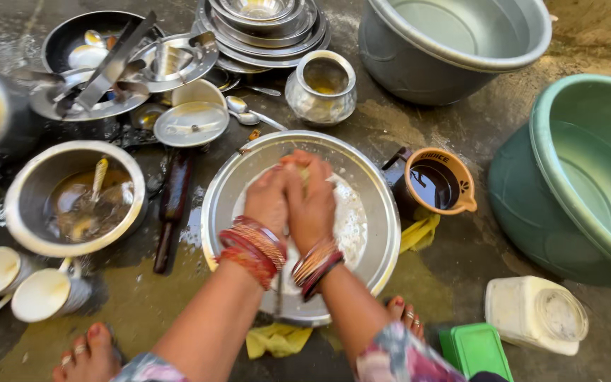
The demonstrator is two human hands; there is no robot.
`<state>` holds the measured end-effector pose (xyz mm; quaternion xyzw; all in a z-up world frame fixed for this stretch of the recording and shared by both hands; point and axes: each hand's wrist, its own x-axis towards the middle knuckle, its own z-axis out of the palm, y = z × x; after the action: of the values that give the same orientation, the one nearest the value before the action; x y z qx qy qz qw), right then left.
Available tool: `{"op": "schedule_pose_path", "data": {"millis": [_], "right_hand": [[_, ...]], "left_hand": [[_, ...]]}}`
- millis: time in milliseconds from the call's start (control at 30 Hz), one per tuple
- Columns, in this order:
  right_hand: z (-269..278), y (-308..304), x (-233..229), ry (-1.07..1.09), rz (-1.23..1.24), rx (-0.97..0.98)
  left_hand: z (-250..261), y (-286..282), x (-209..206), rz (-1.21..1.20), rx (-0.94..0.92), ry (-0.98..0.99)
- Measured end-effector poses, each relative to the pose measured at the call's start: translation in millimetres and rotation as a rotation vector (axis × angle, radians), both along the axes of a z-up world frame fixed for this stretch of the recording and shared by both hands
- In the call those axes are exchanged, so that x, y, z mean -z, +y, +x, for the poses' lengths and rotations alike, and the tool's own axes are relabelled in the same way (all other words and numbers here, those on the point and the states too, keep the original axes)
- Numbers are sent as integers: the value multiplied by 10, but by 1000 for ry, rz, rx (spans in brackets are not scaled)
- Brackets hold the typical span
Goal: The person washes various kitchen items by hand using a sponge, including a pressure cooker, several small bowls, a mug, and a plate, then places them into a basin.
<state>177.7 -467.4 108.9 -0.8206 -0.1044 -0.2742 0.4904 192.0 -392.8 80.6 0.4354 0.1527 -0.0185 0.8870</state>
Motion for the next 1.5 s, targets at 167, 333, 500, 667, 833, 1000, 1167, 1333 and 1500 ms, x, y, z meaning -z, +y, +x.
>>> {"op": "schedule_pose_path", "data": {"millis": [167,333,500,667,833,1000,1167,1333,1500], "right_hand": [[569,-432,-307,538,365,58],[36,-272,-445,-19,49,89],[-50,-199,-742,89,-54,26],[721,-413,-934,463,646,-228],[-14,125,-816,-76,286,109],[-80,167,-1016,-127,25,178],[551,-254,-1128,474,171,-199],[582,-256,-1031,407,222,-365],[287,-9,-1175,734,988,-312]], "left_hand": [[-206,-417,-113,203,26,-149],[-131,-332,-466,-153,30,-86],[-179,-80,-569,38,103,-224],[-289,-111,-929,-114,70,-291],[-202,142,-1141,-397,-2,-165],[-149,185,-1046,-315,-22,14],[-237,109,-1032,-129,-11,-165],[-241,272,-1121,106,-110,-109],[-165,403,-1313,56,-226,2]]}}
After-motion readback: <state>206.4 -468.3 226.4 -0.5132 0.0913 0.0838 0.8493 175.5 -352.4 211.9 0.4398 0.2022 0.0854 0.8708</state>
